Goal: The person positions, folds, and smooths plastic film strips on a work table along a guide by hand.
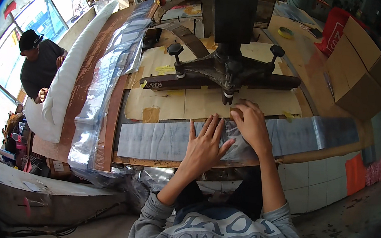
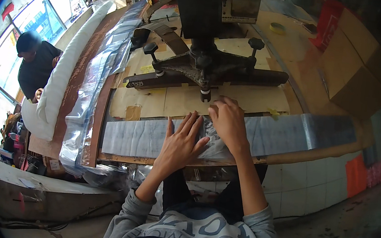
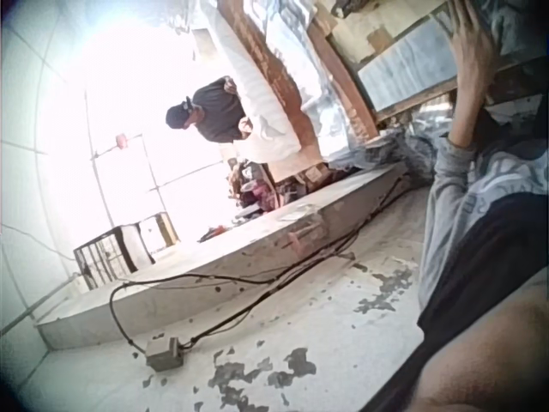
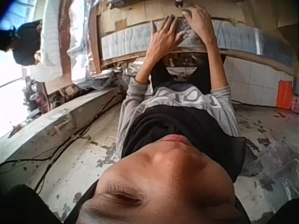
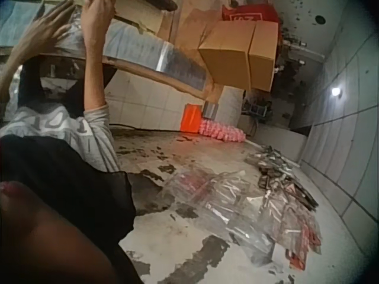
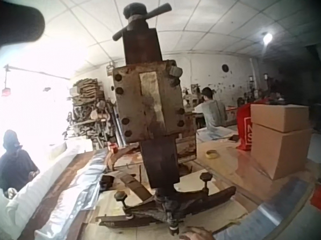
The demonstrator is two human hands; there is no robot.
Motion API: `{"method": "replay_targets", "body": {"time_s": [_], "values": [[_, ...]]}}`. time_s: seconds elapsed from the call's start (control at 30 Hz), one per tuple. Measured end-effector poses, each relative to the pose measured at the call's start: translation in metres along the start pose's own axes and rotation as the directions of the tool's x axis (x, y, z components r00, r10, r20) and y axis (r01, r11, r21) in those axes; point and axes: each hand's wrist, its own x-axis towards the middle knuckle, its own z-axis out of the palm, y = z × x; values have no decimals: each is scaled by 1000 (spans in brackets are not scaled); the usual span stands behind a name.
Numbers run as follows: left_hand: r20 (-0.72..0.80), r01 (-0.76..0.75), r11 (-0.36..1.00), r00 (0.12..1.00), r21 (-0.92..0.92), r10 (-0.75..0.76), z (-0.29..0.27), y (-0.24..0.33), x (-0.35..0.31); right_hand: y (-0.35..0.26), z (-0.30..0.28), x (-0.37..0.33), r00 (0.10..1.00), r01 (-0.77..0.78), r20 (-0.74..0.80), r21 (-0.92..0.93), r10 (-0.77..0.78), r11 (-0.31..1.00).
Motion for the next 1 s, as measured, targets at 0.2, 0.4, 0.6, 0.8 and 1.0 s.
{"method": "replay_targets", "body": {"time_s": [0.2,0.4,0.6,0.8,1.0], "values": [[15,6,998,1000,-69,-5,0,-1,8,-4,-6,-25,991,13,132,-145,6,989],[-56,3,1000,998,7,-3,4,-17,22,-1,-5,-28,997,26,75,-154,-14,988],[-101,-33,999,994,39,37,8,-25,28,35,17,-2,984,-153,-94,-13,151,988],[-148,-39,999,988,10,40,13,-24,27,40,24,8,980,-185,-90,-74,178,980],[-153,-30,1000,988,7,31,14,-23,27,47,25,11,976,-213,-38,-20,212,977]]}}
